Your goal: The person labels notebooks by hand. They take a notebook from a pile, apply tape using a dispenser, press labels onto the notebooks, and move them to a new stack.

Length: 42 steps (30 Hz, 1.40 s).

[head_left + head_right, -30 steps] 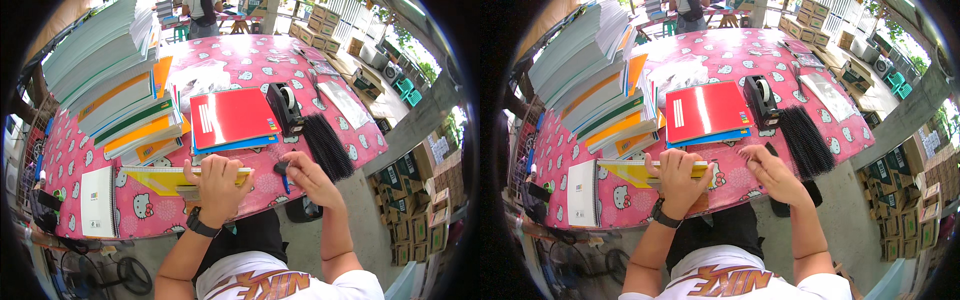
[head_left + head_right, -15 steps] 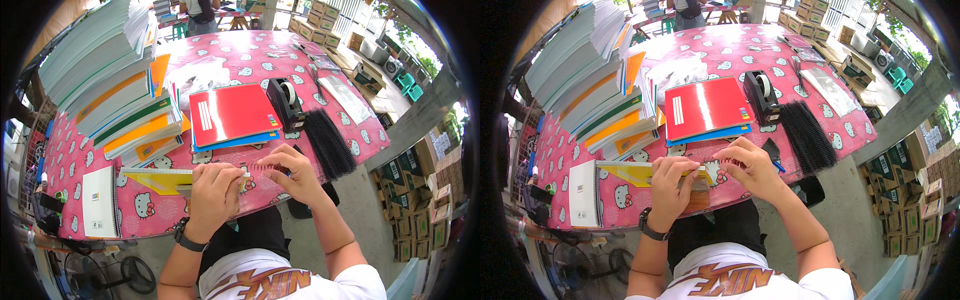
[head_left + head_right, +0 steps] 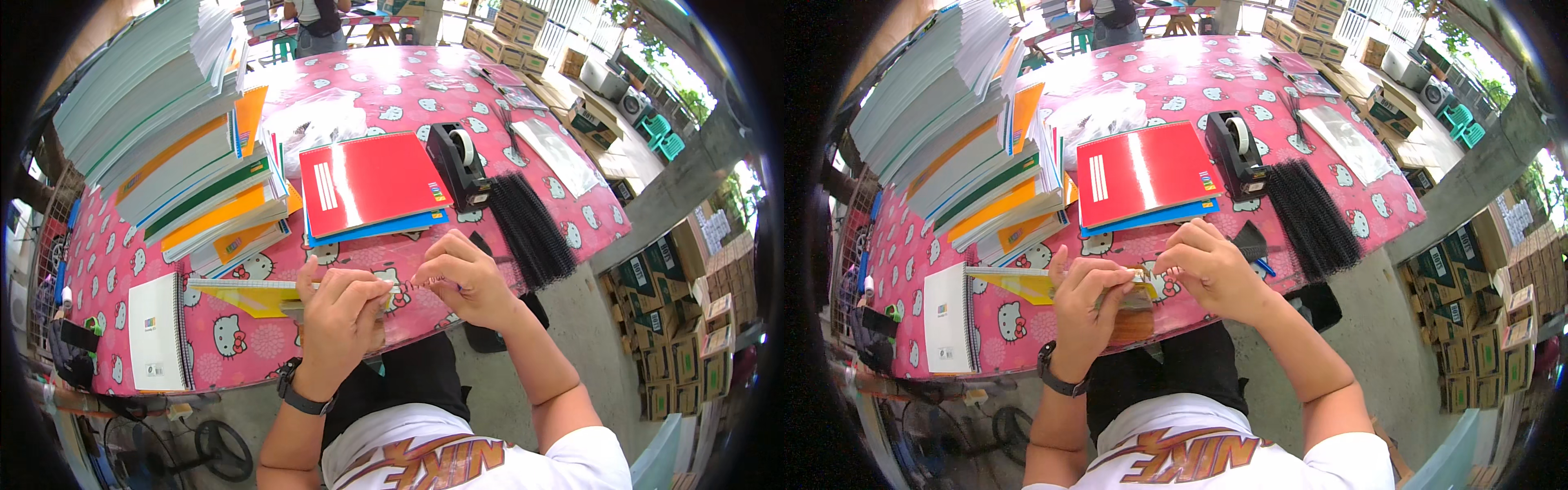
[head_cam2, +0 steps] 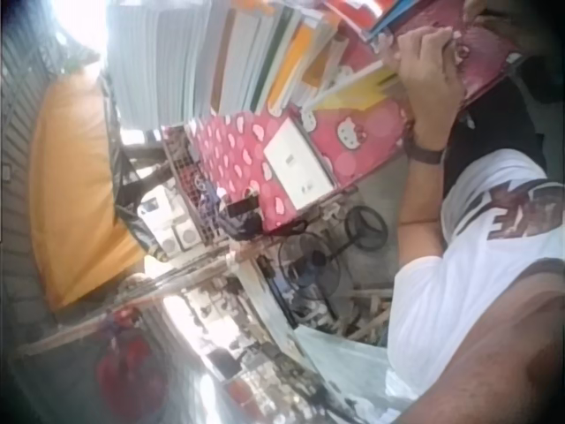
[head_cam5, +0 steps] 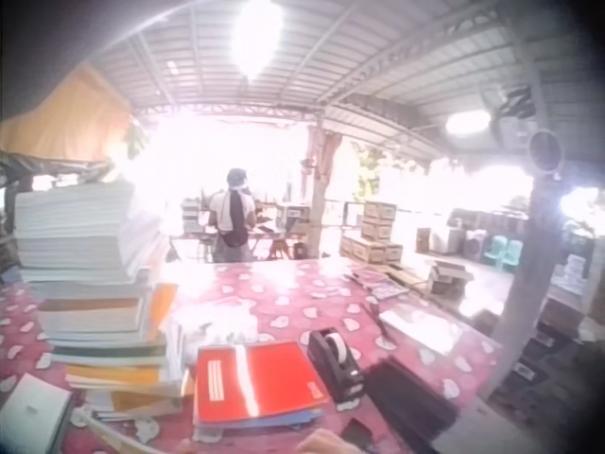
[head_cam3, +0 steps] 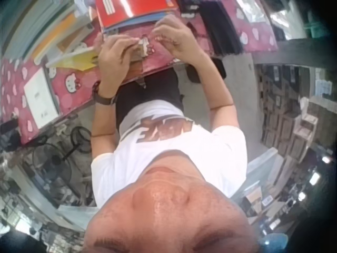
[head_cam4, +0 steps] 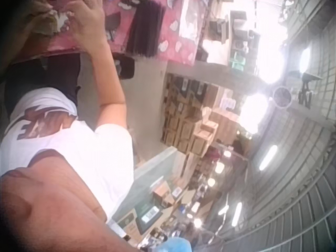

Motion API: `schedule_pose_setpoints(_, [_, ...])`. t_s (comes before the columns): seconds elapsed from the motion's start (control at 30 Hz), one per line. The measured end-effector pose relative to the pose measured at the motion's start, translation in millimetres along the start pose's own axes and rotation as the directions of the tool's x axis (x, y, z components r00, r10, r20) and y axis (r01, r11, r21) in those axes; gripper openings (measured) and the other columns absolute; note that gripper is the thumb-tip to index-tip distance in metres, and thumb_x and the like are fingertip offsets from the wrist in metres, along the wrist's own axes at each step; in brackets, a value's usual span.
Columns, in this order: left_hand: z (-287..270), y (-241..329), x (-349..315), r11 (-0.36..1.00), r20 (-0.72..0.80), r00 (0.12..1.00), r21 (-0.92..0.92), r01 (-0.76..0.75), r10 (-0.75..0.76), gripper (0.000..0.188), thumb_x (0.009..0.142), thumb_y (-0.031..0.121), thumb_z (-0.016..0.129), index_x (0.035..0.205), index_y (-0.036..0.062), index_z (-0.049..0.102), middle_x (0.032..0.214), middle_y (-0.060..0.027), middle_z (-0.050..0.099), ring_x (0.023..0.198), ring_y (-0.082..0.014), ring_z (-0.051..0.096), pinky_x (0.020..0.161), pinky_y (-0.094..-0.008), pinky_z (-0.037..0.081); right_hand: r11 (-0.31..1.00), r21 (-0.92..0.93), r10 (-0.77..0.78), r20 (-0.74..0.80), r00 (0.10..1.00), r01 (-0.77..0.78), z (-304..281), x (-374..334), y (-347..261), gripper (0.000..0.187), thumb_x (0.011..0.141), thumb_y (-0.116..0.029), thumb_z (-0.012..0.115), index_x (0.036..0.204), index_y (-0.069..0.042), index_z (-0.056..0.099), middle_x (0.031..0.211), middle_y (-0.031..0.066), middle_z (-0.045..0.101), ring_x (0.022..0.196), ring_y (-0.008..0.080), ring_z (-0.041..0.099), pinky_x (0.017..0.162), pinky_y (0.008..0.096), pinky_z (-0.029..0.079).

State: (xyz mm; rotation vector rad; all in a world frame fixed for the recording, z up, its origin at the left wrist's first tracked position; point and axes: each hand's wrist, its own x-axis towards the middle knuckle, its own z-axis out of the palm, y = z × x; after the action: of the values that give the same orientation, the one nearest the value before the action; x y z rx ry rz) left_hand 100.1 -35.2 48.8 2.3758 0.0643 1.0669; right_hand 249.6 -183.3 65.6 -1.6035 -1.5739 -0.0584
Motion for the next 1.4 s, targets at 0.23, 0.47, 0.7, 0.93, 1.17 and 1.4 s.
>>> schedule_pose_setpoints(0.23, [-1.9,13.9,4.0,0.992,0.089,0.989,-0.029,0.119,-0.116,0.011,0.075,0.013,0.069,0.085,0.0136,0.064,0.083,0.0013,0.061,0.083,-0.0171,0.058,0.099,-0.0416,0.023,0.910,0.233,0.283,0.254,0.925,-0.342,-9.4,-3.1,-14.0,0.028,0.083,-0.001,0.056,0.111,-0.004,0.059,0.084,0.0090,0.063,0.075,0.0219,0.062,0.064,0.0291,0.048])
schedule_pose_setpoints(0.47, [-2.5,12.8,1.3,0.957,0.098,0.995,0.288,-0.017,-0.011,0.013,0.076,0.022,0.067,0.087,0.0170,0.063,0.086,0.0031,0.060,0.087,-0.0163,0.056,0.101,-0.0486,0.016,0.736,-0.311,0.641,0.034,0.767,-0.601,-26.9,-52.0,107.2,0.069,0.072,-0.039,0.072,0.127,-0.007,0.046,0.109,0.0181,0.058,0.103,0.0309,0.056,0.088,0.0416,0.045])
schedule_pose_setpoints(0.7, [0.0,2.1,-1.4,0.970,0.098,0.995,0.239,-0.053,0.030,0.015,0.078,0.028,0.066,0.087,0.0189,0.059,0.089,0.0060,0.057,0.089,-0.0146,0.056,0.101,-0.0587,0.013,0.620,-0.505,0.730,0.088,0.678,-0.601,1.3,-81.3,129.0,0.079,0.057,-0.045,0.079,0.119,-0.005,0.050,0.116,0.0194,0.050,0.111,0.0381,0.044,0.095,0.0456,0.039])
schedule_pose_setpoints(0.93, [3.2,-1.8,-1.3,0.967,0.013,0.997,0.244,-0.072,0.071,0.014,0.075,0.029,0.068,0.078,0.0170,0.060,0.090,0.0062,0.059,0.098,-0.0144,0.055,0.102,-0.0598,0.010,0.530,0.547,0.593,0.308,0.744,-0.649,-8.2,-51.0,93.0,0.065,0.072,-0.044,0.065,0.121,-0.004,0.051,0.123,0.0113,0.052,0.105,0.0152,0.051,0.083,0.0252,0.041])
schedule_pose_setpoints(1.17, [-17.5,-17.7,-10.9,0.952,-0.041,0.999,0.305,0.029,-0.018,0.023,0.064,0.032,0.076,0.072,0.0166,0.060,0.070,0.0039,0.051,0.079,-0.0156,0.053,0.098,-0.0524,0.018,0.363,0.854,0.112,0.358,0.927,-0.373,-6.0,-7.7,45.8,0.090,0.069,-0.073,0.057,0.114,0.004,0.058,0.124,0.0223,0.051,0.118,0.0280,0.048,0.101,0.0371,0.032])
schedule_pose_setpoints(1.4, [-8.0,-8.9,-10.5,0.971,-0.088,0.996,0.238,0.035,-0.015,0.025,0.059,0.028,0.079,0.073,0.0169,0.062,0.072,0.0038,0.055,0.080,-0.0160,0.054,0.103,-0.0515,0.015,0.827,0.290,0.341,0.422,0.840,-0.481,-8.6,20.5,34.1,0.071,0.069,-0.064,0.063,0.098,0.001,0.068,0.111,0.0189,0.060,0.115,0.0271,0.048,0.097,0.0389,0.036])
